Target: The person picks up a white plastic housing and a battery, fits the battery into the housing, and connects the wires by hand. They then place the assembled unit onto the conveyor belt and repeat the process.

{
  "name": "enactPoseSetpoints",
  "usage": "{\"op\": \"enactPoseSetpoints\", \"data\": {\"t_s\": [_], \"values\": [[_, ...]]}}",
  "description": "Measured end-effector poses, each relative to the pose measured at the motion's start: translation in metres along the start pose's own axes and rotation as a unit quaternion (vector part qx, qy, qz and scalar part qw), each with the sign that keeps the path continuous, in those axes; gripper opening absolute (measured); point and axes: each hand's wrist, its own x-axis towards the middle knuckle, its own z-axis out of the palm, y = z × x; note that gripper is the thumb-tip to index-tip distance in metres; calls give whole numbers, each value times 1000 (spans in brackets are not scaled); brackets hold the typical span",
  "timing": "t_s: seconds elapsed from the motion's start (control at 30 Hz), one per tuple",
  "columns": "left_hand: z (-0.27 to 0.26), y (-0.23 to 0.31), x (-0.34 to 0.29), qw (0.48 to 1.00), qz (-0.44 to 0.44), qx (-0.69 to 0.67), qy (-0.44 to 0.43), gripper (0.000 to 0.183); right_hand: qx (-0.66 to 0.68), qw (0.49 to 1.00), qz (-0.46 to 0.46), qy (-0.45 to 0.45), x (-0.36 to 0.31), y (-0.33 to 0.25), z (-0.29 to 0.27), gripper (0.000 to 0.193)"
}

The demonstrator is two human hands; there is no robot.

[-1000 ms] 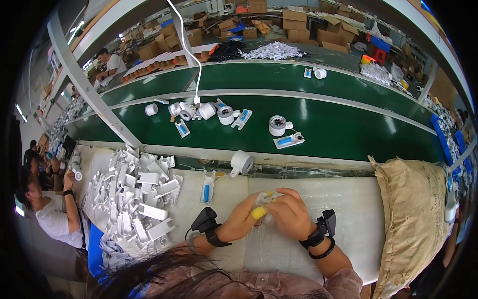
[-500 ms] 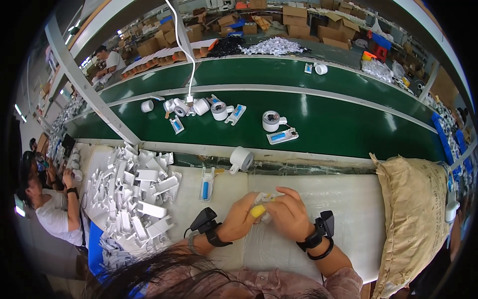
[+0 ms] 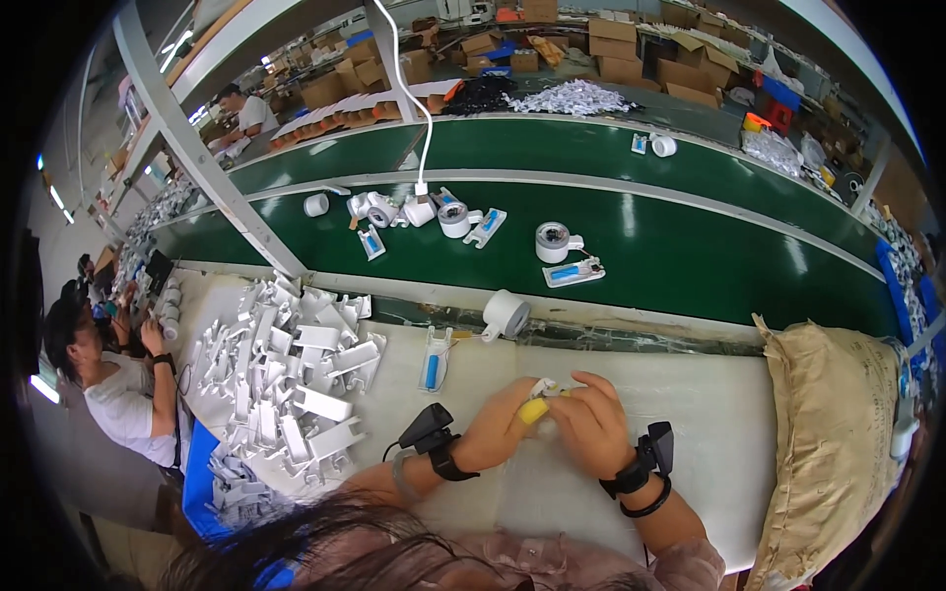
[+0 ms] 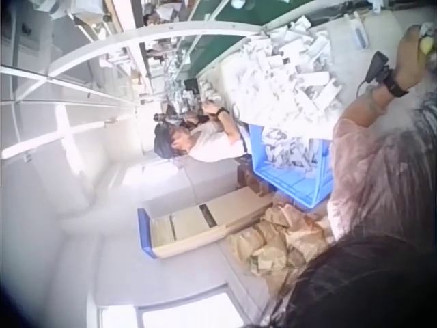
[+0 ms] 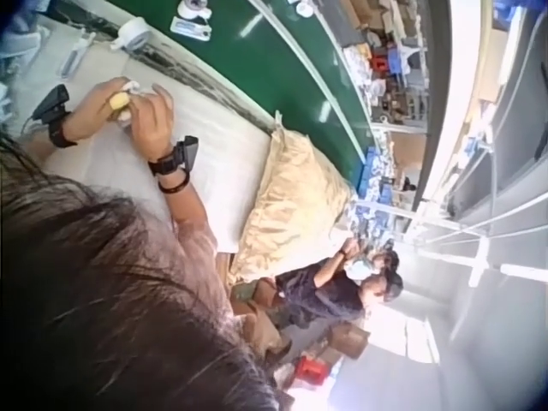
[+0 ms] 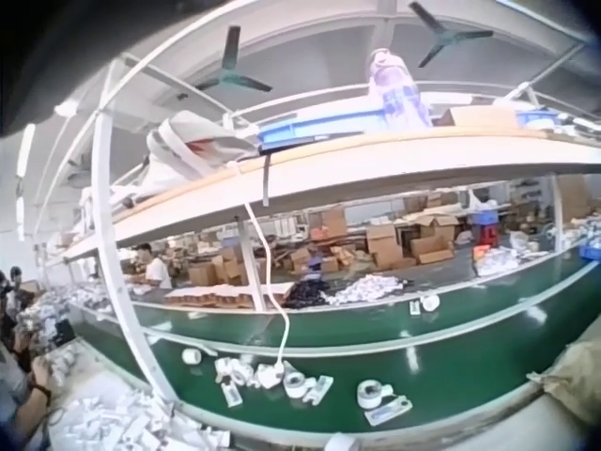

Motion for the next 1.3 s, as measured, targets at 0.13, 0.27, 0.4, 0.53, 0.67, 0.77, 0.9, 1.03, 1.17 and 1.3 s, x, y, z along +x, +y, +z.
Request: {"op": "enactPoseSetpoints", "data": {"t_s": [0.13, 0.27, 0.4, 0.53, 0.67, 0.77, 0.9, 1.03, 1.17, 1.3], "values": [[-1, 4, 4, 998, -34, -49, -15, 22, 4, 1000, -20, 3, 4, 3, -1, 24], [0, 1, 4, 999, -19, -30, -22, 21, -3, 1000, -16, 8, 4, 0, -2, 24], [2, 1, 2, 999, -25, -30, -15, 22, -11, 1000, -22, 8, 6, -2, -4, 23], [5, 3, 0, 999, -23, -47, 5, 23, -13, 1000, -28, 0, 5, -3, -4, 21], [7, 2, -2, 997, -27, -63, 27, 21, -15, 1000, -21, 8, 4, -5, -2, 20], [9, 1, -1, 998, -10, -43, 43, 21, -13, 1000, -22, 8, 5, -6, -2, 20], [8, 3, -1, 998, -13, -52, 40, 21, -27, 999, -27, 24, 8, -7, 0, 20], [9, 2, 1, 996, -30, -76, 22, 24, -35, 999, -31, 29, 6, -1, 1, 17], [10, 8, 0, 982, -115, -149, -21, 27, -7, 999, -37, 18, -1, 4, 1, 20], [9, 11, 0, 978, -134, -155, -20, 27, -4, 999, -31, 13, 2, 1, 1, 20]]}}
